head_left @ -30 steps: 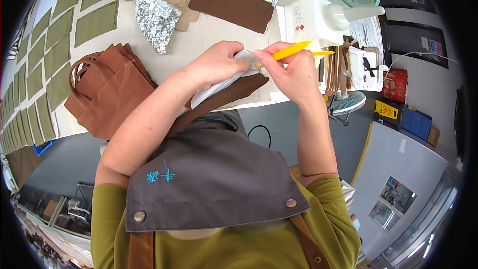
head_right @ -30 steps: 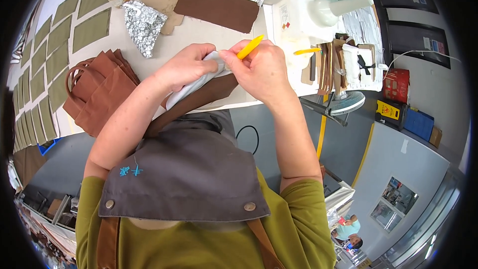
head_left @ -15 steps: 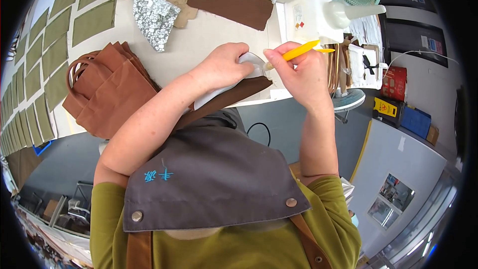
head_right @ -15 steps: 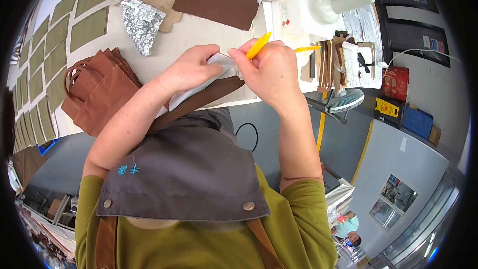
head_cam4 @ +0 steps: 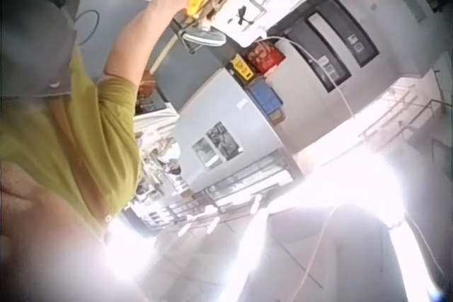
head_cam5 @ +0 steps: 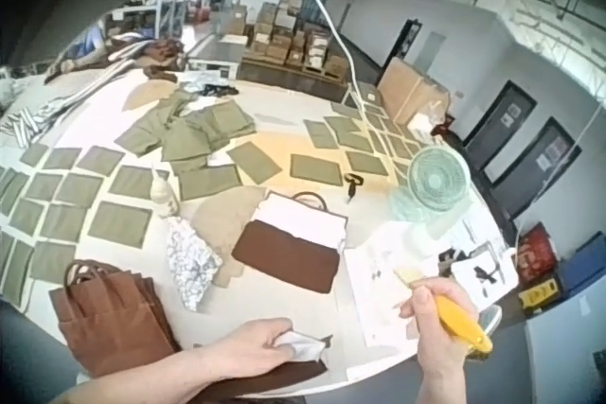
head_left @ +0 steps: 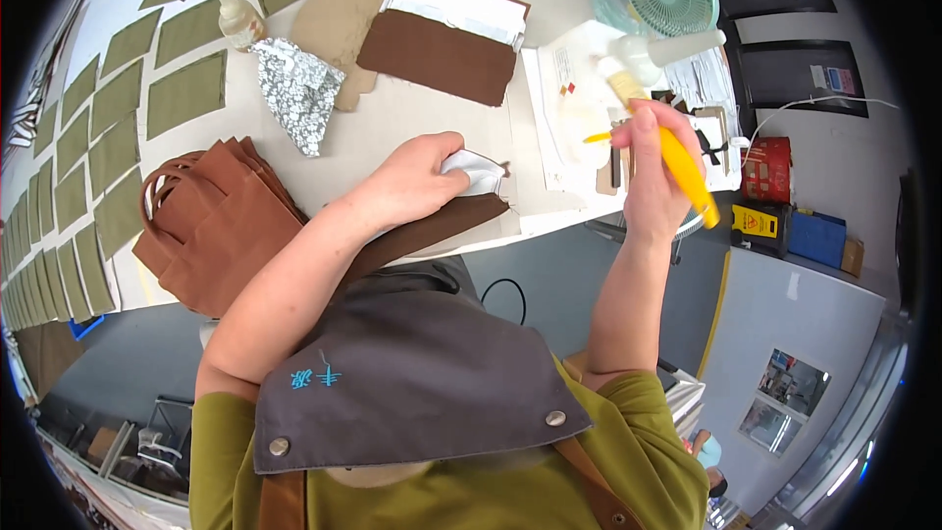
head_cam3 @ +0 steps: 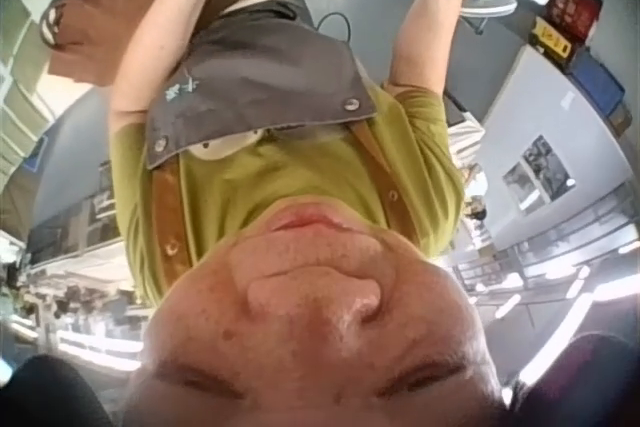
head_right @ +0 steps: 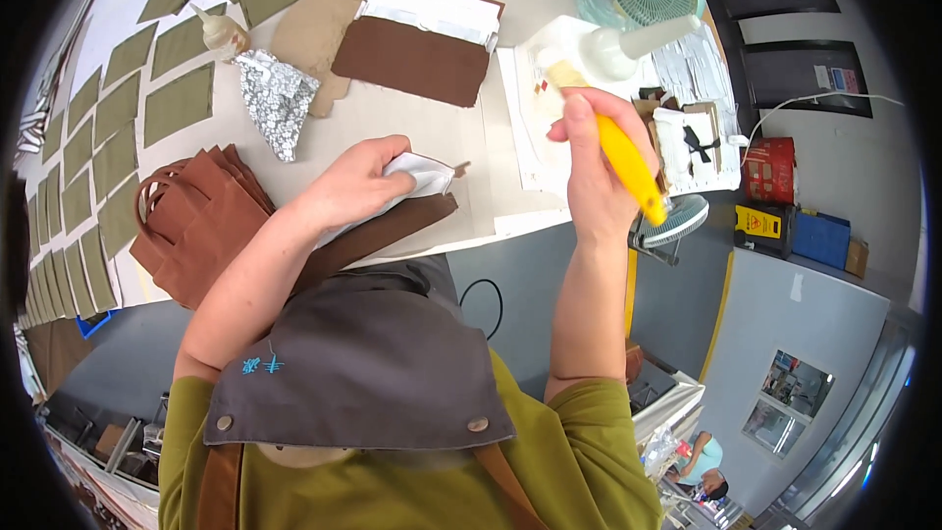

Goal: Applying adhesive to leather components and assembling them into bags.

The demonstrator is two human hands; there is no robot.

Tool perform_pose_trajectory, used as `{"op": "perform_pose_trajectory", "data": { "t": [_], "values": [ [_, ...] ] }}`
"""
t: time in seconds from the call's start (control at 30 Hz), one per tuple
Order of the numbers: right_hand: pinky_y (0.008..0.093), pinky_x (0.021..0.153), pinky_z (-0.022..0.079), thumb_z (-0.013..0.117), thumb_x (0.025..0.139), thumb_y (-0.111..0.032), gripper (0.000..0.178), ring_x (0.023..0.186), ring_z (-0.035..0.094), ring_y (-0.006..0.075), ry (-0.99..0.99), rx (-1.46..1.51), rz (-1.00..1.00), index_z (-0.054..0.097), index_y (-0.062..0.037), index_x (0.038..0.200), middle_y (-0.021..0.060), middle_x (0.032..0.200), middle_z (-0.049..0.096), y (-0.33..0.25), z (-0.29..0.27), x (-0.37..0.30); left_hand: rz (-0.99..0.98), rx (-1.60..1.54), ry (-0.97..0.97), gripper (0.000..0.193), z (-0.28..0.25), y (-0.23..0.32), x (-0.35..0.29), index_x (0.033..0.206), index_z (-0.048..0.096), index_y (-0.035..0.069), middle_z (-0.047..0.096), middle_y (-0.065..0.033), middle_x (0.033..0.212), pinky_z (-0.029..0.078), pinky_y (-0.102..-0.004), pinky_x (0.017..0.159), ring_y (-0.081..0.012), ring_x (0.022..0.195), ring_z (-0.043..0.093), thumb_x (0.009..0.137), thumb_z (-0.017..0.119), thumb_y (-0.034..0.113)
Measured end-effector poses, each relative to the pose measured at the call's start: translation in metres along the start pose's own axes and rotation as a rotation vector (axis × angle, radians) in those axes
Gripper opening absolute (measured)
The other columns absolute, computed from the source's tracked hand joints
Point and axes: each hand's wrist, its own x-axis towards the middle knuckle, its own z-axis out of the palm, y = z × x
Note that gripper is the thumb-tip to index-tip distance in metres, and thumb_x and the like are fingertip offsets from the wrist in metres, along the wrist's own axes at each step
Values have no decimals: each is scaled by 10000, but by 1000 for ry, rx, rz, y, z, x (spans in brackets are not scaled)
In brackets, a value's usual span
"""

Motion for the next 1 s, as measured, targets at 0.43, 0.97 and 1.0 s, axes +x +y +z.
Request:
{"op": "perform_pose_trajectory", "data": {
  "t": [0.43,0.97,1.0],
  "values": [
    [231,675,539,656,883,-5,244,746,574,86,-47,7,10,592,-8,1119,71,944,652,31,-14,-32,-93,-1485,87,427,-37,-72,38,1328,492,41,594,-109,1226,482,-403,963,-259,1089,592,927,522,186],
    [220,675,527,651,876,8,238,753,581,81,-7,-19,191,594,-17,1106,64,933,657,38,-38,-44,-406,-1169,593,358,-40,-155,108,1265,519,-17,625,-113,1154,505,-347,903,-230,1029,612,973,486,188],
    [220,674,525,648,877,11,236,752,582,81,-31,-4,196,594,-16,1105,64,930,657,40,-36,-43,-459,-1076,620,379,-39,-153,98,1279,496,-32,617,-108,1156,505,-335,884,-211,1017,612,962,514,176]
  ]
}}
